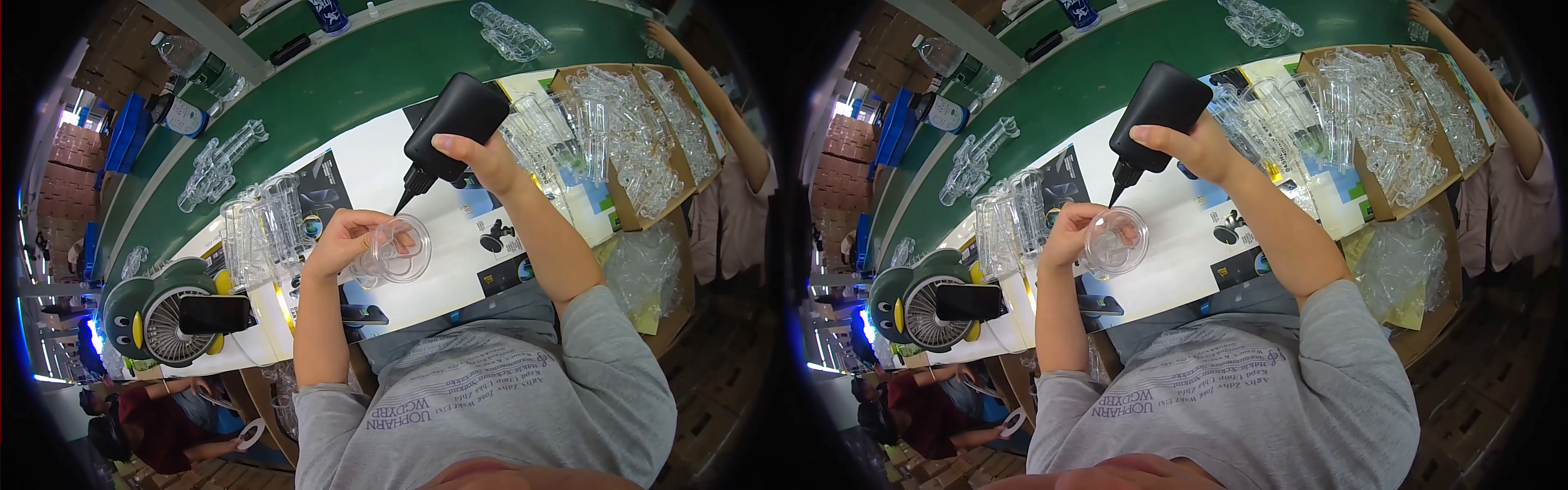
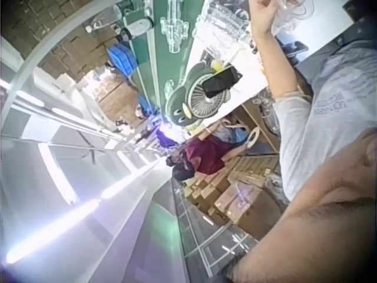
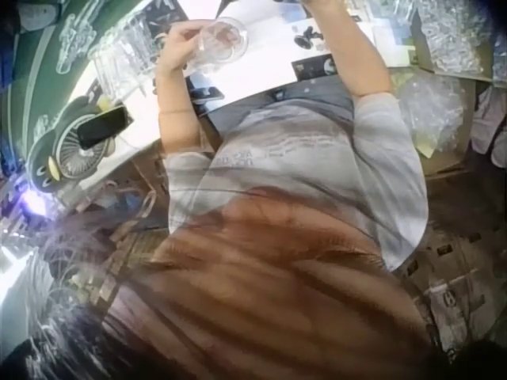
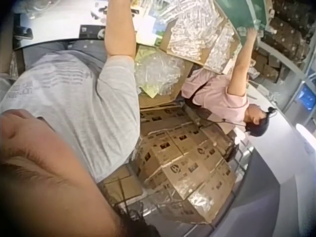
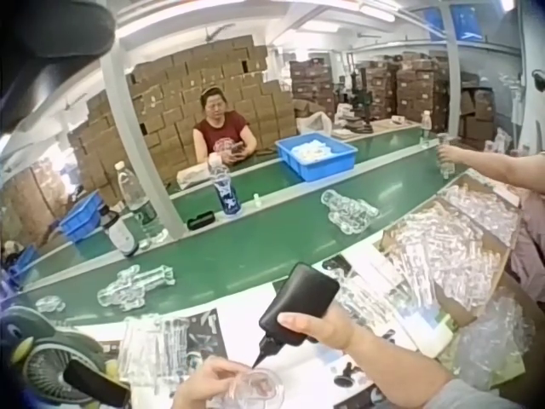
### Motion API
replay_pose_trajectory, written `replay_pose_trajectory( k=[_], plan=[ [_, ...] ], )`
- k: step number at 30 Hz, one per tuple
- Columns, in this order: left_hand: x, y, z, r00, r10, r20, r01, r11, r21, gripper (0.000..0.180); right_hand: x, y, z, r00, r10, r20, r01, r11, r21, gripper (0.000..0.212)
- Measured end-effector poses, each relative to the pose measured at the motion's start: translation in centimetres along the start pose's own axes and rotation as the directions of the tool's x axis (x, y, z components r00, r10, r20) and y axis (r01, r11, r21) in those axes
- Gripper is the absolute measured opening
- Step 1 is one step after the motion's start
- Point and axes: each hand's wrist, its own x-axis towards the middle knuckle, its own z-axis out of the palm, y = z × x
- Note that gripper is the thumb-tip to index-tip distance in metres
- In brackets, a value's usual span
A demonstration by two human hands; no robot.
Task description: Assembling clear plastic frames and components at a workstation, including applying liquid from a squeeze bottle to smaller parts.
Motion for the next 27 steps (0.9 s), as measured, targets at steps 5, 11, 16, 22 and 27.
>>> replay_pose_trajectory(
  k=[5, 11, 16, 22, 27],
  plan=[
    [0.09, 0.16, 0.18, 0.999, -0.048, 0.019, 0.049, 0.999, -0.018, 0.033, -0.11, -0.10, 0.14, 1.000, -0.007, 0.010, 0.006, 1.000, 0.018, 0.022],
    [0.16, 0.01, 0.22, 0.995, -0.089, 0.034, 0.090, 0.995, -0.033, 0.036, -0.15, -0.26, 0.19, 1.000, 0.013, 0.023, -0.014, 1.000, 0.021, 0.021],
    [0.02, -0.36, -0.02, 0.994, -0.100, 0.041, 0.102, 0.994, -0.040, 0.036, -0.24, -0.17, 0.00, 0.996, 0.082, 0.045, -0.081, 0.996, -0.032, 0.031],
    [-0.02, -0.45, -0.05, 0.993, -0.106, 0.048, 0.107, 0.994, -0.037, 0.037, -0.35, 0.03, 0.06, 0.994, 0.102, 0.046, -0.101, 0.995, -0.017, 0.031],
    [0.07, -0.52, -0.11, 0.992, -0.118, 0.055, 0.118, 0.993, -0.011, 0.038, -0.36, -0.24, 0.24, 0.992, 0.101, 0.075, -0.099, 0.995, -0.019, 0.030]
  ],
)
